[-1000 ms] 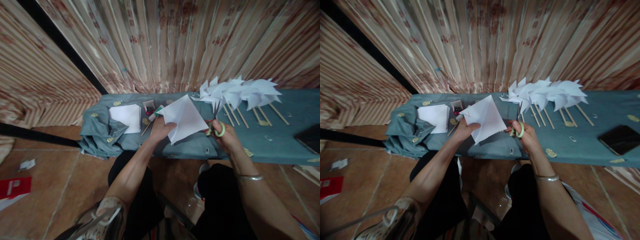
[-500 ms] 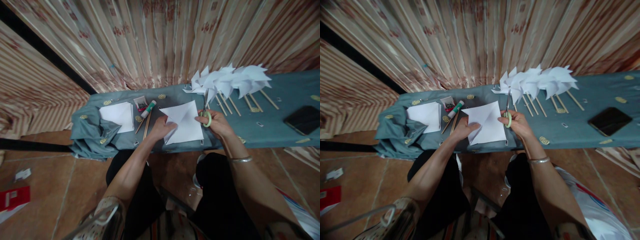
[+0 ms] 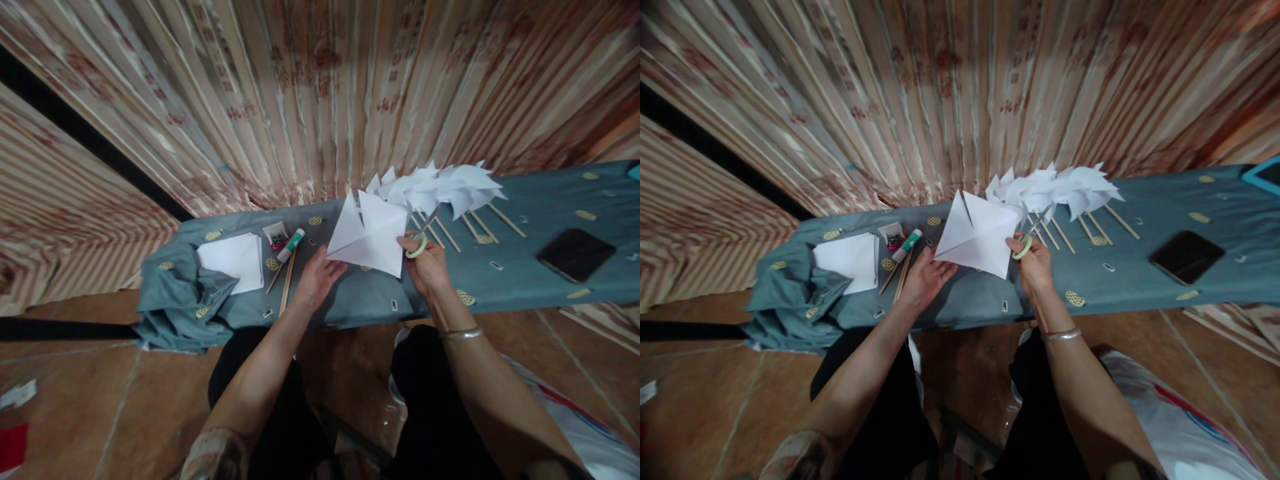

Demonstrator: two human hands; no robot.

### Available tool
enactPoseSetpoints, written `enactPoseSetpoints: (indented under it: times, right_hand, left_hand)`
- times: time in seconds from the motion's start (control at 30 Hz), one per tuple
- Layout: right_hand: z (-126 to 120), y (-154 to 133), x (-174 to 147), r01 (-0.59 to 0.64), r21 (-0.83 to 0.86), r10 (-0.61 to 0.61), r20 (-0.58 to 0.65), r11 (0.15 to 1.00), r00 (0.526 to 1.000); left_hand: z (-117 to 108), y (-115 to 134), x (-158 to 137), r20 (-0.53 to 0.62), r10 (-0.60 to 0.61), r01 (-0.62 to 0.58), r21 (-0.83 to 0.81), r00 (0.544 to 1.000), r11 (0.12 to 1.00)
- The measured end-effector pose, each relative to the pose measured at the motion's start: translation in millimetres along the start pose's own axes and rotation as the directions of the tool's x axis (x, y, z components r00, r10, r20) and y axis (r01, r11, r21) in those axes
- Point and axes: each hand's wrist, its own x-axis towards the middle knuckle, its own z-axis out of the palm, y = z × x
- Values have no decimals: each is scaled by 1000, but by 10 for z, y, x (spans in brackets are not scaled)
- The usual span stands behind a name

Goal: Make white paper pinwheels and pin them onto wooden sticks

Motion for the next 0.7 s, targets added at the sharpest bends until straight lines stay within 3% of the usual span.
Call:
enactPoseSetpoints:
  times: [0.17, 0.33, 0.47, 0.57, 0.7]
  right_hand:
    - [111, 83, -61, 2, -10, -2, -2, 1000, 1000]
    - [263, 161, -181, -2, -131, 14, 93, 991, 996]
    - [332, 125, -263, -39, -182, 72, 181, 983, 981]
    - [315, 86, -327, -83, -238, 154, 299, 968, 942]
    - [238, 37, -426, -113, -363, 289, 478, 925, 829]
  left_hand:
    - [129, -182, -74, 65, -106, 103, 53, 992, 993]
    - [166, -230, 4, -76, 48, -42, 83, 996, 996]
    - [51, -205, 135, -133, 224, -209, 121, 965, 970]
    - [-76, -113, 217, -188, 337, -301, 197, 922, 933]
    - [-181, 90, 260, -226, 345, -297, 220, 911, 929]
